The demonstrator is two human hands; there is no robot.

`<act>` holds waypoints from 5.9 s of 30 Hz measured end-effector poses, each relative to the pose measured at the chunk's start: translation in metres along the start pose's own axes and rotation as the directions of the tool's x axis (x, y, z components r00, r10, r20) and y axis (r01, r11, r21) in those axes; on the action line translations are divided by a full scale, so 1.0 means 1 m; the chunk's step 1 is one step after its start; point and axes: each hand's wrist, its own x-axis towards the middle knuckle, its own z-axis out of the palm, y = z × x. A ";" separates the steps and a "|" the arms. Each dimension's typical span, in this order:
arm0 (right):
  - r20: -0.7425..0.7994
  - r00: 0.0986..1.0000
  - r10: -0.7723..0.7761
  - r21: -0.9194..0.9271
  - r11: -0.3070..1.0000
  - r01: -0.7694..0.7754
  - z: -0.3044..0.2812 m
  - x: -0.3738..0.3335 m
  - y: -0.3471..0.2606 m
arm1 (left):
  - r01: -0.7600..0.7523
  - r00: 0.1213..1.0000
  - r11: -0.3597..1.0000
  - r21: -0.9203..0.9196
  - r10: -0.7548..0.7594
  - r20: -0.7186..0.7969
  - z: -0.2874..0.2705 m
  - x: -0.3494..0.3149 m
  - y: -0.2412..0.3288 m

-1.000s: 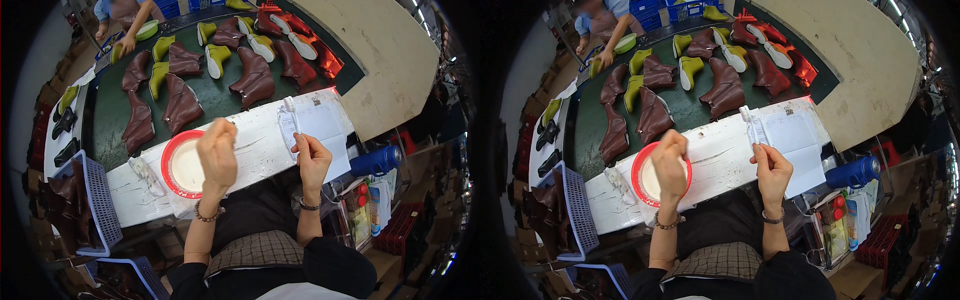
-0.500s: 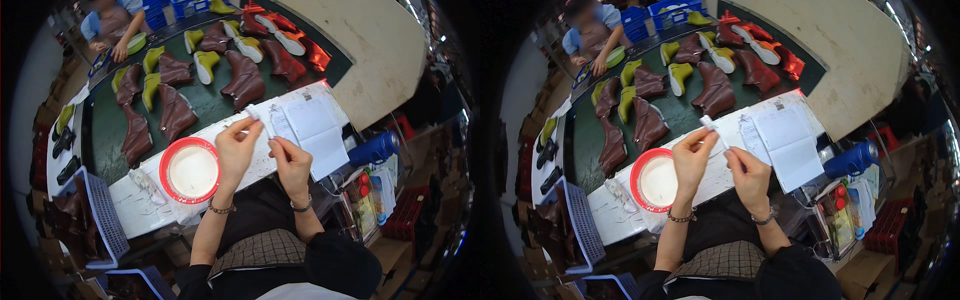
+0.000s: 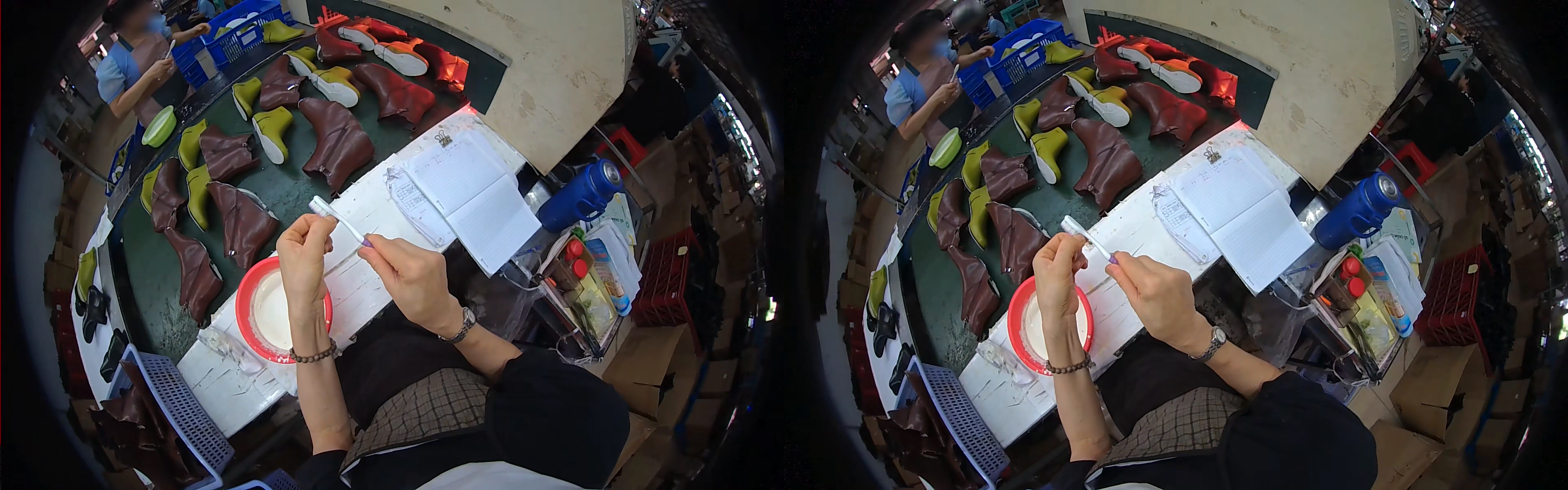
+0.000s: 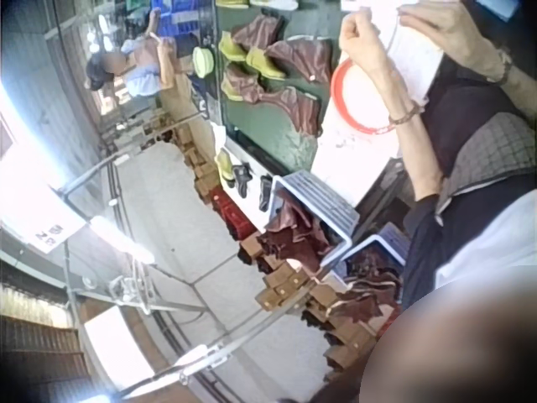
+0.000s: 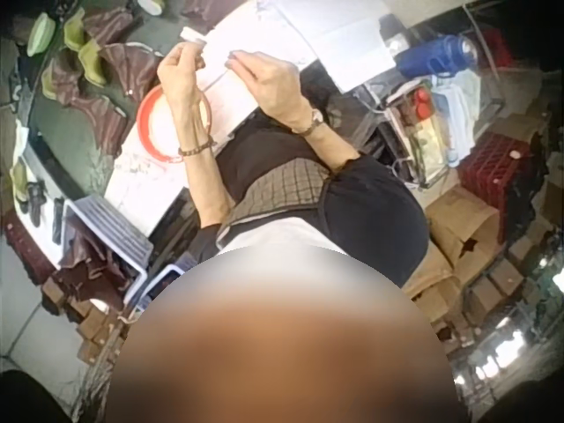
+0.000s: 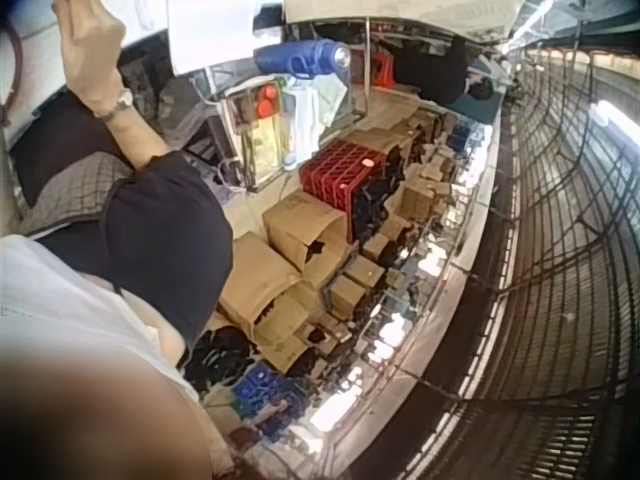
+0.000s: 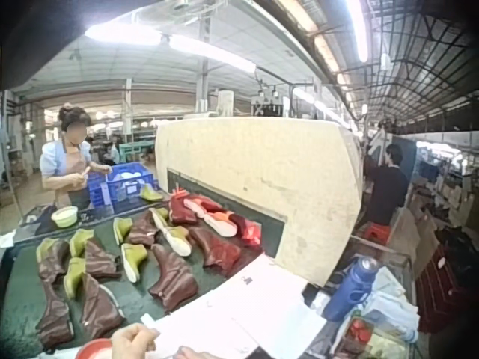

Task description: The worker is applying white adhesive to the edges of leather shoe uppers using a brush, then placing them onto a conveyor belt for drying.

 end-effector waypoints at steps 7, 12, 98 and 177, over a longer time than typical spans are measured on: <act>-0.030 1.000 0.000 0.054 0.999 0.002 0.002 -0.001 0.001 | -0.064 0.997 0.995 -0.071 0.066 0.031 0.003 0.004 -0.011; -0.059 0.996 0.063 0.137 0.989 -0.055 -0.006 0.005 0.004 | -0.102 0.994 0.985 -0.138 0.107 0.032 0.018 -0.010 0.003; 0.349 0.804 0.481 0.648 0.496 -0.578 0.034 0.004 0.084 | -0.272 0.962 0.959 -0.077 0.269 -0.040 0.005 -0.098 -0.017; 0.385 0.700 -0.601 0.544 0.761 0.354 0.101 0.048 -0.005 | 0.190 0.980 0.943 0.273 -0.165 -0.113 -0.173 -0.186 0.073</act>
